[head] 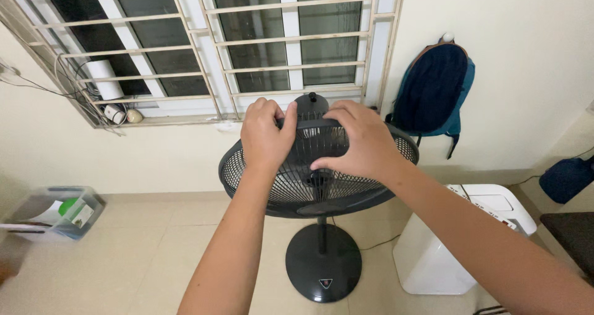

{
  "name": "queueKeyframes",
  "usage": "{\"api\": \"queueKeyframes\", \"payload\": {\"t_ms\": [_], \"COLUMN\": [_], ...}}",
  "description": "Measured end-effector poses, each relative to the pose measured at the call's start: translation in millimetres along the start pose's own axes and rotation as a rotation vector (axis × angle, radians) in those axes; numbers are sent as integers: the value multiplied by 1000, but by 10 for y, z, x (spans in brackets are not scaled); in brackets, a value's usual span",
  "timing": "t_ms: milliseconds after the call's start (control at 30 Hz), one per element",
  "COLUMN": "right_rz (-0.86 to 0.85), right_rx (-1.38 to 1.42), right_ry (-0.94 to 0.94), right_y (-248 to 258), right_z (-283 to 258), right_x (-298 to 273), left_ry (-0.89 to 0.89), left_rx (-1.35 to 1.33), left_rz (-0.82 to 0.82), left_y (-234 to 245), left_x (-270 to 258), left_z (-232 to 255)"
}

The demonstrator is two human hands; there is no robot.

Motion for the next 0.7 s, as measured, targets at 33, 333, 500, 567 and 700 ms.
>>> {"api": "queueKeyframes", "payload": {"t_ms": [33, 333, 500, 567, 700], "right_rz": [-6, 61, 70, 69, 58], "right_rx": [6, 7, -26, -36, -71], "right_ry": [-7, 105, 105, 98, 81], "right_y": [-17, -6, -16, -23, -40], "right_z": [-10, -22, -5, 2, 15], "right_x": [3, -2, 7, 6, -4], "left_ry": [25, 59, 62, 77, 88], "left_rx": [9, 23, 34, 30, 55], "left_rz": [-2, 15, 8, 0, -12], "left_y": [-14, -89, -110, -121, -151], "left_x": [-17, -17, 19, 22, 40], "left_z": [-33, -130, -144, -164, -194]}}
Point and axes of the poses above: each hand's wrist, its own x-axis towards the middle knuckle, its own y-axis out of the back of the hand, z = x × y, the point moved 9 cm from there along x, towards the middle knuckle, and after that the axes turned 7 degrees about z, right-handed, at the moved point
